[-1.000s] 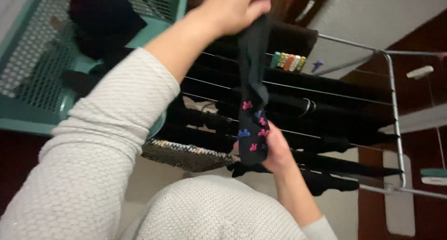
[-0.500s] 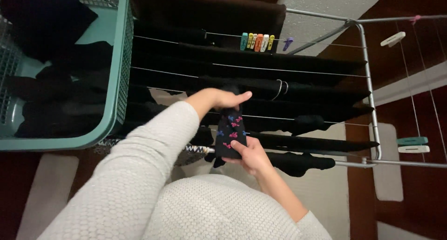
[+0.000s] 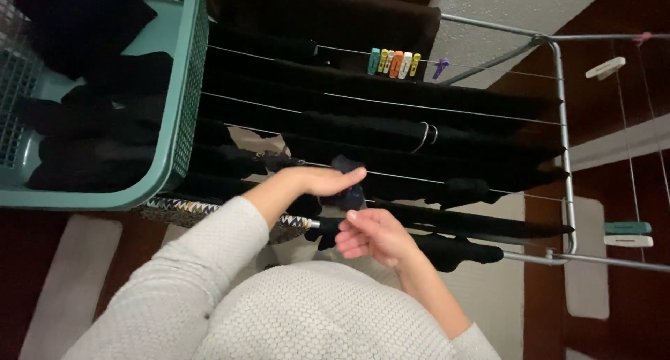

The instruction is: The person takes wet clothes from a teal laundry basket and hangs them on a metal drying rack using colorful clothespins. The person handles socks, underwear, and small garments one at a time, clipping them to the rack's horizontal bars.

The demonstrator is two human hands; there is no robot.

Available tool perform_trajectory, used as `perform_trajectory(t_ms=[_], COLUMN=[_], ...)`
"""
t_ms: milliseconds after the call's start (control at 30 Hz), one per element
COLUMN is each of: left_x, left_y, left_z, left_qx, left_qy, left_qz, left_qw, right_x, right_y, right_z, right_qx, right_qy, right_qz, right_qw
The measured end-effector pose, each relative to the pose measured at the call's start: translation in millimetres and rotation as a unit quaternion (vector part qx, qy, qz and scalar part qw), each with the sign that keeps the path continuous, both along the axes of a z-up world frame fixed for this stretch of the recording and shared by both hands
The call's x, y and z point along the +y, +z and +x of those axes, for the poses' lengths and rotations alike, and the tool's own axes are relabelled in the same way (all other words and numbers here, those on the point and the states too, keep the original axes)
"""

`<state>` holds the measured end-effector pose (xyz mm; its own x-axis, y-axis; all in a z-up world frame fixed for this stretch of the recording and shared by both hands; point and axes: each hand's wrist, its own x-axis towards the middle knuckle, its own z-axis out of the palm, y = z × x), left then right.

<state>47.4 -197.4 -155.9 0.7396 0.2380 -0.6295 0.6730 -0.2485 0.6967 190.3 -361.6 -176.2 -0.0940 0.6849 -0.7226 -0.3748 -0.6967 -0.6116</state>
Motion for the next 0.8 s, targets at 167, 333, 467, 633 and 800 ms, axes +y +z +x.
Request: perform_trajectory(t_ms=[167, 333, 467, 633, 800], left_x=[-12.5, -16.5, -9.8, 28.7, 125.8], left_y=[7.6, 47.5, 89.6, 125.5, 111.0], left_z=[-15.2, -42.4, -99.2, -191.7, -319.7], left_qx=[0.062, 0.042, -0.148, -0.159, -0.002], left_qy=[-0.020, -0.024, 0.048, 0.189, 0.258], left_qz=[-0.013, 0.043, 0.227, 0.381, 0.428], left_qw=[0.998, 0.998, 0.961, 0.891, 0.866], right_x=[19.3, 64.8, 90.7, 109.7, 120.8], right_y=[10.3, -34.0, -68.1, -62.6, -58.6], right_z=[12.7, 37.4, 35.9, -10.3, -27.4], right_qx=[-0.212, -0.641, -0.683, -0.633, -0.590], right_qy=[-0.016, 0.185, 0.338, 0.318, 0.282], right_qz=[0.162, 0.288, 0.201, 0.232, 0.297], right_qw=[0.964, 0.687, 0.616, 0.666, 0.696])
